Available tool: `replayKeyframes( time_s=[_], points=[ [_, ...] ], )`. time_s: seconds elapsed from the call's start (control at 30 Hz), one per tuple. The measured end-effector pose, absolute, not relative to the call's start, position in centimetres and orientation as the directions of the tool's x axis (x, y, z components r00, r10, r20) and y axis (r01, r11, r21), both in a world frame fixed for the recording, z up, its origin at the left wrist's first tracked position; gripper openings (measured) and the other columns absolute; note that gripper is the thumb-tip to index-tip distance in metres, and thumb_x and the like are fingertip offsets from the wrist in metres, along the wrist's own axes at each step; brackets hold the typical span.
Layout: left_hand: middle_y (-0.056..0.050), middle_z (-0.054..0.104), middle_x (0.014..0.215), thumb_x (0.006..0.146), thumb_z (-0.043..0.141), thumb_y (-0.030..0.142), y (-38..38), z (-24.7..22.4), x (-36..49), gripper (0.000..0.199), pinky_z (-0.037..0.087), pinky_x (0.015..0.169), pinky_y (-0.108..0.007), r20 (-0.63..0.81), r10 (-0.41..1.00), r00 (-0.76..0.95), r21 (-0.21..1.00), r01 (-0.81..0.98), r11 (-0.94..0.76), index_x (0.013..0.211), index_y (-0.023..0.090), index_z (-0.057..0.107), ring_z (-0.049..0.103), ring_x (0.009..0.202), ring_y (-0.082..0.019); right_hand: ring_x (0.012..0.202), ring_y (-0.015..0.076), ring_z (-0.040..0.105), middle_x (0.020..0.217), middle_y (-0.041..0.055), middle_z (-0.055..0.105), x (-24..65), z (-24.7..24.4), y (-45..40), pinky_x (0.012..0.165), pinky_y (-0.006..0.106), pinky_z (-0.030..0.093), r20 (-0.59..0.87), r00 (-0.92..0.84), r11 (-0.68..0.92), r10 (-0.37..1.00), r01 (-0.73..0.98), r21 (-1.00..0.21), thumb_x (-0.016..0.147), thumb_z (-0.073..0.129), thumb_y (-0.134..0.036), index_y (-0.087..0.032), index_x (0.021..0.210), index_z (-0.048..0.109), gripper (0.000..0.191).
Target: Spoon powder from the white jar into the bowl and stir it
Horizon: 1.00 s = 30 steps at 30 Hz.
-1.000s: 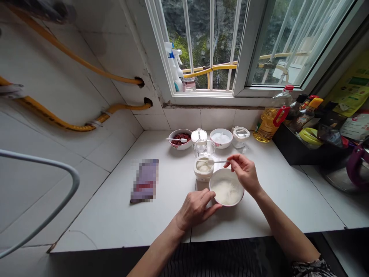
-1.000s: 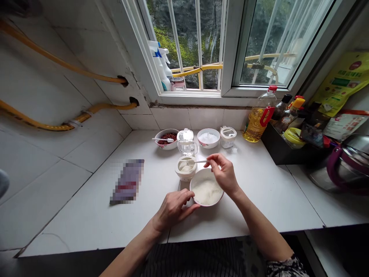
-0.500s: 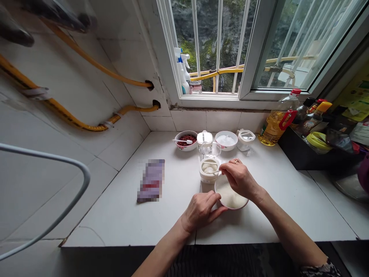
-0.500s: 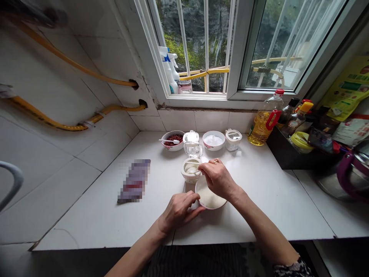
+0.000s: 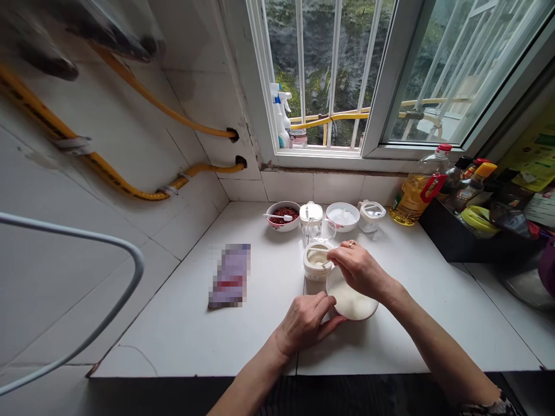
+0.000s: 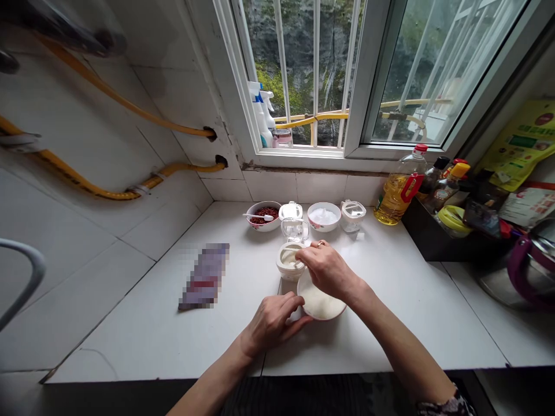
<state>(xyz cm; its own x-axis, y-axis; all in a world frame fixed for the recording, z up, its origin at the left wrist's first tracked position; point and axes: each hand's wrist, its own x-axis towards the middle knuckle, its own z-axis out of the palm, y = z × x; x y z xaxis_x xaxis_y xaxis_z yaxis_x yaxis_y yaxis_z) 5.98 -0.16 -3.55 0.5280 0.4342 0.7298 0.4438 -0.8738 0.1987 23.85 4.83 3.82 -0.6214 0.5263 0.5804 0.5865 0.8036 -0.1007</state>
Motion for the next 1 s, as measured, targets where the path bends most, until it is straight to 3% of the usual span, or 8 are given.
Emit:
replayKeyframes(
  time_s=[0.4, 0.7, 0.77, 0.83, 0.9, 1.0],
  points=[
    [0.002, 0.055, 0.06, 0.102, 0.041, 0.039, -0.2, -3.4, 6.1, 0.029, 0.035, 0.045, -0.024, 0.728, 0.429, 0.534, 0.184, 0.451, -0.874, 0.086, 0.017, 0.051, 0.052, 0.047, -0.012, 0.065, 0.0183, 0.048, 0.07, 0.0043, 0.063, 23.4, 3.9, 5.9, 0.071, 0.03, 0.038, 0.595, -0.644, 0.767, 0.481, 0.638, 0.07, 0.085, 0.038, 0.005, -0.016, 0.087, 0.057, 0.028],
    [0.003, 0.054, 0.061, 0.101, 0.043, 0.038, 0.0, -3.5, 6.1, 0.026, 0.034, 0.045, -0.024, 0.731, 0.428, 0.532, 0.188, 0.446, -0.875, 0.087, 0.017, 0.05, 0.051, 0.047, -0.011, 0.064, 0.0174, 0.051, 0.071, 0.0042, 0.064, 23.7, 4.1, 4.9, 0.072, 0.031, 0.04, 0.646, -0.633, 0.796, 0.426, 0.601, 0.064, 0.087, 0.037, 0.003, -0.016, 0.091, 0.056, 0.027],
    [0.003, 0.054, 0.061, 0.101, 0.042, 0.039, 0.0, -3.6, 6.0, 0.026, 0.034, 0.046, -0.024, 0.73, 0.428, 0.533, 0.185, 0.449, -0.874, 0.088, 0.017, 0.05, 0.051, 0.047, -0.011, 0.062, 0.0169, 0.051, 0.071, 0.0045, 0.065, 23.7, 4.0, 4.8, 0.072, 0.032, 0.041, 0.672, -0.597, 0.802, 0.439, 0.597, 0.006, 0.089, 0.038, 0.0, -0.016, 0.092, 0.057, 0.025],
    [0.003, 0.054, 0.062, 0.102, 0.042, 0.039, -0.1, -3.6, 6.0, 0.026, 0.034, 0.046, -0.024, 0.724, 0.431, 0.538, 0.183, 0.452, -0.873, 0.089, 0.017, 0.05, 0.051, 0.048, -0.012, 0.062, 0.0167, 0.052, 0.069, 0.0037, 0.064, 23.8, 4.1, 4.6, 0.071, 0.032, 0.042, 0.692, -0.519, 0.791, 0.502, 0.599, -0.124, 0.092, 0.04, -0.005, -0.017, 0.09, 0.057, 0.021],
    [0.002, 0.055, 0.063, 0.102, 0.041, 0.04, -0.1, -3.6, 5.9, 0.027, 0.034, 0.046, -0.025, 0.717, 0.433, 0.546, 0.178, 0.456, -0.872, 0.089, 0.017, 0.05, 0.052, 0.049, -0.012, 0.063, 0.0164, 0.055, 0.067, 0.0026, 0.064, 24.0, 4.3, 4.5, 0.07, 0.032, 0.044, 0.674, -0.389, 0.731, 0.628, 0.592, -0.339, 0.093, 0.044, -0.011, -0.018, 0.086, 0.058, 0.018],
    [0.002, 0.055, 0.064, 0.102, 0.04, 0.04, -0.1, -3.6, 5.9, 0.027, 0.034, 0.045, -0.024, 0.714, 0.432, 0.551, 0.176, 0.455, -0.873, 0.09, 0.018, 0.049, 0.052, 0.049, -0.012, 0.063, 0.0156, 0.057, 0.068, 0.0015, 0.063, 24.8, 4.7, 4.3, 0.065, 0.03, 0.046, 0.537, -0.193, 0.554, 0.821, 0.491, -0.672, 0.093, 0.05, -0.021, -0.02, 0.085, 0.06, 0.013]
  ],
)
